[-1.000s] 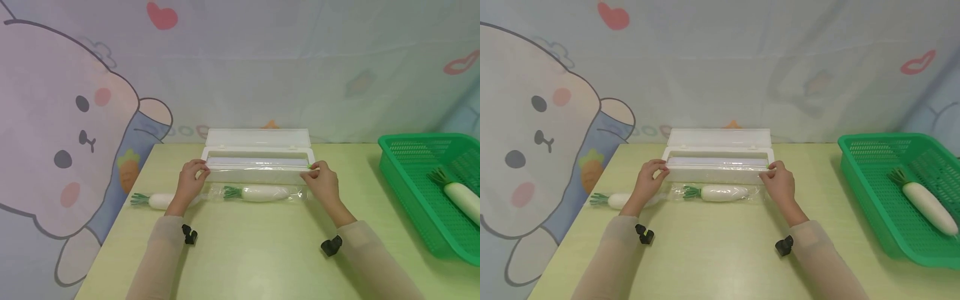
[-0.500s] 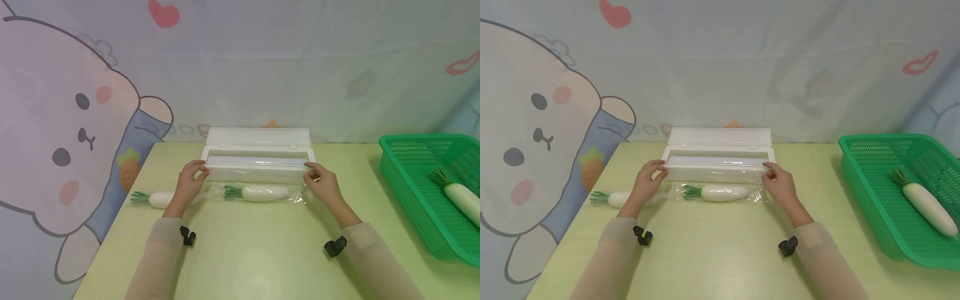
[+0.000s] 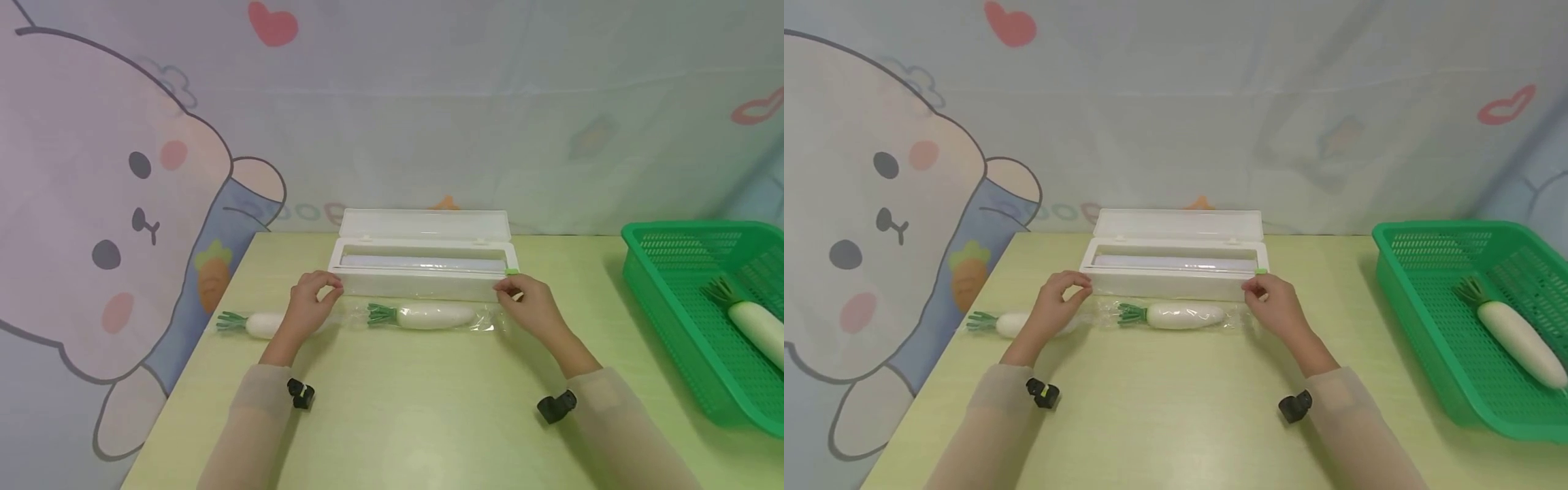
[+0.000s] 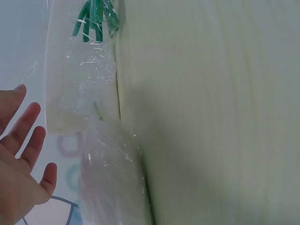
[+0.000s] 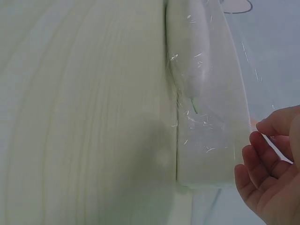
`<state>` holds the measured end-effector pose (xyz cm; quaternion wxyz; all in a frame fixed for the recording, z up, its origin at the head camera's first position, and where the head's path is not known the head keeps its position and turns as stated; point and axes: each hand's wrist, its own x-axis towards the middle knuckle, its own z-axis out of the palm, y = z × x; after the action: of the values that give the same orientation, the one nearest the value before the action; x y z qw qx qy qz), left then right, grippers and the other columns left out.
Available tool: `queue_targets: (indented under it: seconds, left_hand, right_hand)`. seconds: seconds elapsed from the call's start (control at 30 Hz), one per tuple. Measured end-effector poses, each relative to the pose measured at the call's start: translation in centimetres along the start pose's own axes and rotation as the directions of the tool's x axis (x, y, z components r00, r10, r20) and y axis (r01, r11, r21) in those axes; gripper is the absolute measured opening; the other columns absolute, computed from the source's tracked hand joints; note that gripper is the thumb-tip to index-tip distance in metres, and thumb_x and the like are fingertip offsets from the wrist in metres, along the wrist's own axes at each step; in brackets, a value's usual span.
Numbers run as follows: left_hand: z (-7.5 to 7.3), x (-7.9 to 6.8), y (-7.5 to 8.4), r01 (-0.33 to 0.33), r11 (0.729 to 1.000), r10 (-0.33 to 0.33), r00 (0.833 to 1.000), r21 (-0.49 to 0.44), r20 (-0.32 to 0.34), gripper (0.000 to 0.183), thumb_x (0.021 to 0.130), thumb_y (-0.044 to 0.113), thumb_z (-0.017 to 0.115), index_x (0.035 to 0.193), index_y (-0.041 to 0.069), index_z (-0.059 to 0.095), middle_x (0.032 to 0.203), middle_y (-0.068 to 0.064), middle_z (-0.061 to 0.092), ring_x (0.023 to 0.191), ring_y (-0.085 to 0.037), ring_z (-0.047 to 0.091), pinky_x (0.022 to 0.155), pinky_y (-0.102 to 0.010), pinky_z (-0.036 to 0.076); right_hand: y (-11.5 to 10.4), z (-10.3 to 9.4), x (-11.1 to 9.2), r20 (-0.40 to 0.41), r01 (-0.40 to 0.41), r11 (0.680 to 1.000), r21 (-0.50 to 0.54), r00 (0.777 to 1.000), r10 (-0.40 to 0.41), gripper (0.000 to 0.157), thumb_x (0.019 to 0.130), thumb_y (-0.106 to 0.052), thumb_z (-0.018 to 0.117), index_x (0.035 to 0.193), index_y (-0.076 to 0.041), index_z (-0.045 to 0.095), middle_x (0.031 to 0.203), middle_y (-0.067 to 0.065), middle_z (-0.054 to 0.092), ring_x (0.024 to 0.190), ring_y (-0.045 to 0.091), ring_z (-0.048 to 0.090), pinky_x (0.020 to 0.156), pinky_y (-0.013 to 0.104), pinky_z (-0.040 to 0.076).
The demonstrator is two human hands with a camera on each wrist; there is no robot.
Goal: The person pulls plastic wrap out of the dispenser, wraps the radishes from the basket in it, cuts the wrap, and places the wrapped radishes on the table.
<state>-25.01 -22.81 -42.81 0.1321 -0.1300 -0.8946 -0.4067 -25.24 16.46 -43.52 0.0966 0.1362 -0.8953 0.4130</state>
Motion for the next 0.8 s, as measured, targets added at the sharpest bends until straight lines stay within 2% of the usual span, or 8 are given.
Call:
queue_targets:
  seconds: [0.17,0.43,0.67,0.8]
  left_hand:
    - [-0.5,-0.6,0.2,-0.014,1.000,0.013,0.999,0.028,0.050,0.011,0.090,0.011,0.067,0.091,0.001,0.067,0.112,-0.014,0.066,0.109,-0.033,0.049,0.090,-0.055,0.028]
    - [-1.1,-1.7,-0.1,-0.043,0.989,0.020,0.986,0.139,0.166,0.005,0.088,0.009,0.069,0.083,0.010,0.069,0.116,-0.014,0.063,0.113,-0.036,0.047,0.088,-0.057,0.029]
    - [-0.7,-2.2,-0.6,-0.091,0.964,0.041,0.979,0.248,0.199,0.004,0.085,0.011,0.072,0.083,0.014,0.070,0.117,-0.012,0.062,0.113,-0.036,0.047,0.087,-0.059,0.032]
    - [-0.4,-2.4,-0.9,-0.110,0.942,0.047,0.978,0.316,0.203,0.004,0.086,0.012,0.072,0.083,0.014,0.071,0.115,-0.011,0.062,0.111,-0.036,0.049,0.086,-0.059,0.034]
  right_hand:
    - [0.2,-0.4,-0.7,0.033,0.059,0.998,-0.029,0.998,-0.058,0.011,0.089,0.000,0.060,0.094,0.002,0.069,0.091,0.012,0.068,0.085,0.024,0.061,0.067,0.024,0.048]
    - [1.3,-0.4,-1.9,0.123,0.095,0.993,-0.072,0.989,-0.086,0.011,0.086,0.004,0.062,0.088,-0.004,0.070,0.092,0.008,0.066,0.089,0.027,0.058,0.071,0.036,0.047]
    - [1.8,0.1,-2.4,0.171,0.159,0.982,-0.104,0.975,-0.140,0.012,0.083,0.006,0.064,0.086,-0.003,0.071,0.088,0.007,0.066,0.087,0.028,0.059,0.077,0.043,0.048]
    - [1.8,0.3,-2.5,0.218,0.151,0.981,-0.125,0.968,-0.121,0.012,0.085,0.004,0.063,0.090,-0.001,0.072,0.088,0.007,0.066,0.086,0.026,0.060,0.079,0.044,0.049]
